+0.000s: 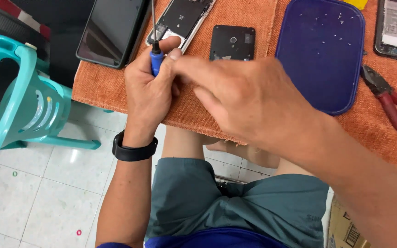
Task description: Disassembling a mobile phone using a screwdriver and a prying tool on a repair bench.
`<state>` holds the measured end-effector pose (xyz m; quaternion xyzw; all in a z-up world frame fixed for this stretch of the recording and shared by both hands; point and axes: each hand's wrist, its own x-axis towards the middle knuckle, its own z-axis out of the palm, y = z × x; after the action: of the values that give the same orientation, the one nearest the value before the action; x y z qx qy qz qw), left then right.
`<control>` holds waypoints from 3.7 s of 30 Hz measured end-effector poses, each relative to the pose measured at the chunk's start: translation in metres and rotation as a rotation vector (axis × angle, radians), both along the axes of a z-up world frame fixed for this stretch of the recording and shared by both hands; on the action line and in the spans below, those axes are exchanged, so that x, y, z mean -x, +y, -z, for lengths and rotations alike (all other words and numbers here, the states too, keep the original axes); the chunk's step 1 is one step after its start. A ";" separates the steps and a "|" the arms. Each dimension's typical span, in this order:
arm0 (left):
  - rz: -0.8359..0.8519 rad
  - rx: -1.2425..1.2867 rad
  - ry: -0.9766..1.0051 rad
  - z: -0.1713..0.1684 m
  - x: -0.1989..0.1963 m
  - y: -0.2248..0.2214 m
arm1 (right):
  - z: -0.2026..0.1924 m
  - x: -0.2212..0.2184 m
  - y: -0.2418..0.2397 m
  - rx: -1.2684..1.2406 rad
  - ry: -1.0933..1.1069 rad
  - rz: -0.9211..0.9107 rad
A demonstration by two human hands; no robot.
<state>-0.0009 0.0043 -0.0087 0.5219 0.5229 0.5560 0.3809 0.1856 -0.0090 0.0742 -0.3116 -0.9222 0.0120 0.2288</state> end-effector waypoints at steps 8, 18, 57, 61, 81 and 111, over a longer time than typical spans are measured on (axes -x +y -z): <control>0.023 0.024 -0.098 -0.003 -0.001 -0.001 | -0.021 0.008 0.000 0.319 0.070 -0.102; 0.049 -0.026 -0.024 -0.002 0.001 -0.004 | -0.017 0.012 -0.004 0.243 -0.074 -0.072; 0.040 -0.068 0.191 0.001 0.003 -0.003 | -0.026 0.001 -0.004 0.370 0.040 -0.156; 0.071 -0.053 0.157 -0.010 -0.001 -0.007 | -0.002 -0.003 -0.002 0.031 -0.039 0.043; -0.009 -0.096 0.182 0.003 0.003 -0.005 | -0.014 -0.004 -0.007 0.340 0.121 -0.101; -0.316 -0.025 1.057 -0.001 0.105 0.089 | 0.007 0.005 -0.004 -0.177 0.023 0.180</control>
<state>-0.1064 0.0933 -0.0075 0.6497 0.7082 0.2749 -0.0281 0.1804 -0.0131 0.0669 -0.3713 -0.8853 -0.0866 0.2663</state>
